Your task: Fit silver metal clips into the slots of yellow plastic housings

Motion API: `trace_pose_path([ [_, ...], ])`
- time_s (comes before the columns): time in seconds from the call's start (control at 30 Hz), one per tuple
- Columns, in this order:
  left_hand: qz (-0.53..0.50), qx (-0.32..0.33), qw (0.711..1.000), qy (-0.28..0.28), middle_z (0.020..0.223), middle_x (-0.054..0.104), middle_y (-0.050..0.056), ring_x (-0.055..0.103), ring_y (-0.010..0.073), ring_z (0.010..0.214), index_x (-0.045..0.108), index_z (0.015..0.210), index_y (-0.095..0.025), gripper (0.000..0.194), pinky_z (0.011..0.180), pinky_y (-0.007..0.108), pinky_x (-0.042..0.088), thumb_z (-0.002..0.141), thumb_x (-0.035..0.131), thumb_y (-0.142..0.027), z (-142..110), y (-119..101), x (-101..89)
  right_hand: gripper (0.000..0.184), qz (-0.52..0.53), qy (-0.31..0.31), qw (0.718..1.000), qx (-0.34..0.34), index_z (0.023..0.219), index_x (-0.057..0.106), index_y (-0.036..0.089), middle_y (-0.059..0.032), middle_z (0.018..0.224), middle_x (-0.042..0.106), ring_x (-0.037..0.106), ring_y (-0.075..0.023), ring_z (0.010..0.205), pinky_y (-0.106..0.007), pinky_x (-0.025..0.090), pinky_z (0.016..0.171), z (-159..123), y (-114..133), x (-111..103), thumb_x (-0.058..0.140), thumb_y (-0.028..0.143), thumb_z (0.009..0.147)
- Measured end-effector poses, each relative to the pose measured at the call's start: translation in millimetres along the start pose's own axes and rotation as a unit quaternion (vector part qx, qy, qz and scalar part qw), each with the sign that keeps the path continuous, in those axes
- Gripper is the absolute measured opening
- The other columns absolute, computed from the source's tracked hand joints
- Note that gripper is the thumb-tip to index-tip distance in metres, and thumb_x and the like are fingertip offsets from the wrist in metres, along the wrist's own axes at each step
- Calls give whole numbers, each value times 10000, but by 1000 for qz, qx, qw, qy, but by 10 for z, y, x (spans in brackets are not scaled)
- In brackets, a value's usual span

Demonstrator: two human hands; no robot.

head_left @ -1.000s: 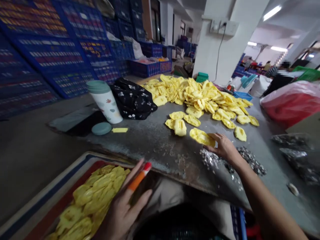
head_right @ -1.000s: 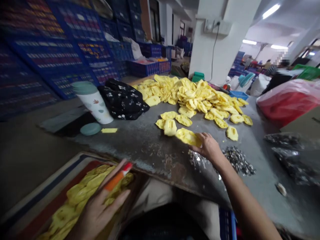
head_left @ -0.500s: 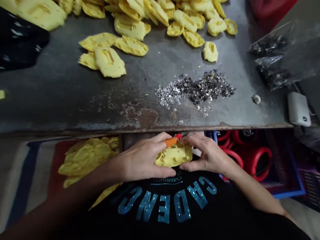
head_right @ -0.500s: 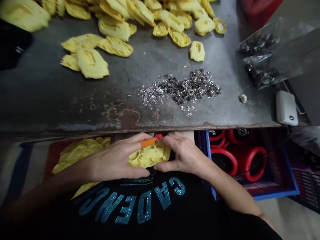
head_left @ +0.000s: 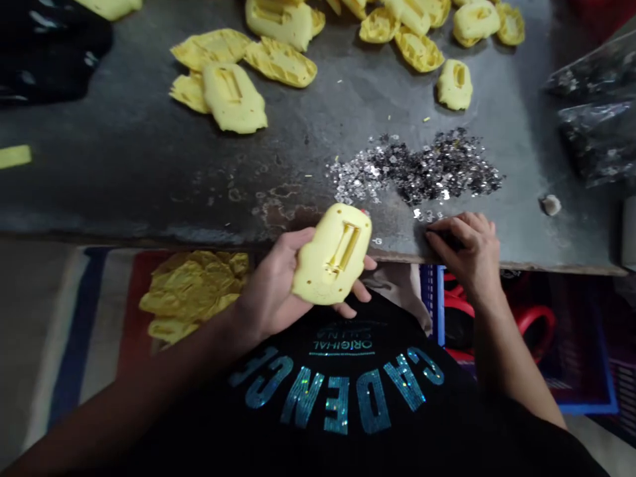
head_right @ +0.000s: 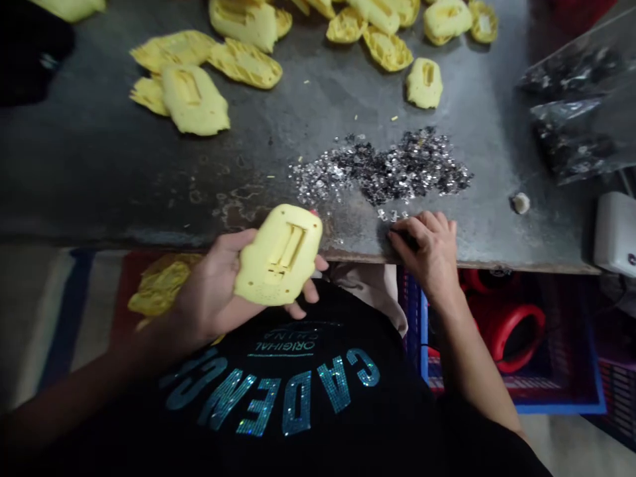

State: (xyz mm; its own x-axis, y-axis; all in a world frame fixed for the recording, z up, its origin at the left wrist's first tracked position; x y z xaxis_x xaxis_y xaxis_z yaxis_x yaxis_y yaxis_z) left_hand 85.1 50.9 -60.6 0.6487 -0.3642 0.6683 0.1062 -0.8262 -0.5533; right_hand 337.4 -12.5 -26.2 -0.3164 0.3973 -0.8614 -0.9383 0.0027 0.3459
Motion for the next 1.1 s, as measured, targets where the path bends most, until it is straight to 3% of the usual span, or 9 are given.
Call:
trace_pose_path([
  [0.1, -36, -26, 999, 21, 1208, 870, 224, 850, 348, 938, 698, 1548, -110, 715, 620, 399, 715, 1092, 539, -638, 28, 92, 9, 39, 76, 3, 996, -35, 1108, 807, 294, -15, 1002, 828, 747, -243, 905, -419, 520, 830, 46, 287, -180, 792, 299, 1073],
  [0.2, -69, -41, 995, 62, 1210, 870, 246, 850, 354, 965, 676, 1582, -99, 707, 609, 394, 709, 1105, 502, -591, 21, 138, 42, 213, 169, 22, 982, -86, 1187, 784, 323, 2, 1061, 858, 806, -233, 912, -426, 580, 830, 155, 686, -333, 811, 165, 1046],
  [0.3, -105, -61, 987, 101, 1189, 875, 225, 858, 374, 995, 649, 1614, -113, 723, 671, 439, 724, 1066, 543, -573, -23, 177, 93, 286, 186, 43, 970, -151, 1204, 757, 331, -3, 1063, 857, 796, -239, 908, -441, 601, 839, 279, 1064, -366, 801, 106, 1033],
  [0.4, -117, -79, 983, 121, 1197, 878, 194, 858, 376, 1022, 664, 1597, -148, 724, 708, 440, 720, 1029, 606, -593, -77, 215, 121, 304, 178, 63, 963, -192, 1237, 741, 329, -21, 1110, 856, 791, -245, 942, -446, 619, 860, 379, 1262, -313, 779, 100, 1040],
  [0.63, -129, -101, 977, 135, 1151, 874, 181, 859, 359, 988, 791, 1338, -155, 613, 692, 389, 702, 1031, 663, -670, -155, 273, 150, 374, 117, 70, 957, -257, 1362, 712, 332, -36, 1165, 859, 785, -242, 954, -442, 609, 862, 419, 1439, -339, 771, 121, 1058],
  [0.8, -120, -102, 978, 136, 1177, 871, 177, 850, 341, 999, 801, 1331, -159, 616, 708, 376, 699, 1049, 641, -683, -164, 282, 180, 304, 63, 77, 958, -267, 1360, 723, 307, -47, 1175, 848, 752, -249, 963, -445, 593, 853, 352, 1493, -357, 733, 170, 1088],
  [0.93, -109, -93, 980, 139, 1261, 864, 173, 855, 349, 1030, 793, 1356, -185, 624, 739, 392, 710, 1037, 661, -704, -153, 306, 188, 349, 24, 72, 958, -276, 1401, 701, 318, -47, 1168, 843, 734, -257, 968, -452, 566, 848, 295, 1513, -347, 717, 159, 1091],
  [1.1, -116, -86, 979, 146, 1307, 855, 165, 856, 356, 1057, 746, 1487, -196, 672, 779, 442, 729, 1038, 665, -690, -126, 323, 209, 339, 31, 59, 966, -250, 1366, 686, 314, -41, 1148, 856, 771, -258, 965, -452, 586, 847, 273, 1446, -325, 746, 146, 1078],
])
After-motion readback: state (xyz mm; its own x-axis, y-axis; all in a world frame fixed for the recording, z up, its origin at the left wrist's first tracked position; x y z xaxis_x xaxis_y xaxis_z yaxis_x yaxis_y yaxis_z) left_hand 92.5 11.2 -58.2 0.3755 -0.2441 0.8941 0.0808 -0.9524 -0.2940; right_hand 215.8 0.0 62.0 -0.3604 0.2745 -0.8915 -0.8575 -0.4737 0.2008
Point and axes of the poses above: each hand's wrist, its own z-axis towards the middle knuckle, its own x-axis out of the palm, y = z × x, the point moved 9 cm from there along z, towards the middle knuckle
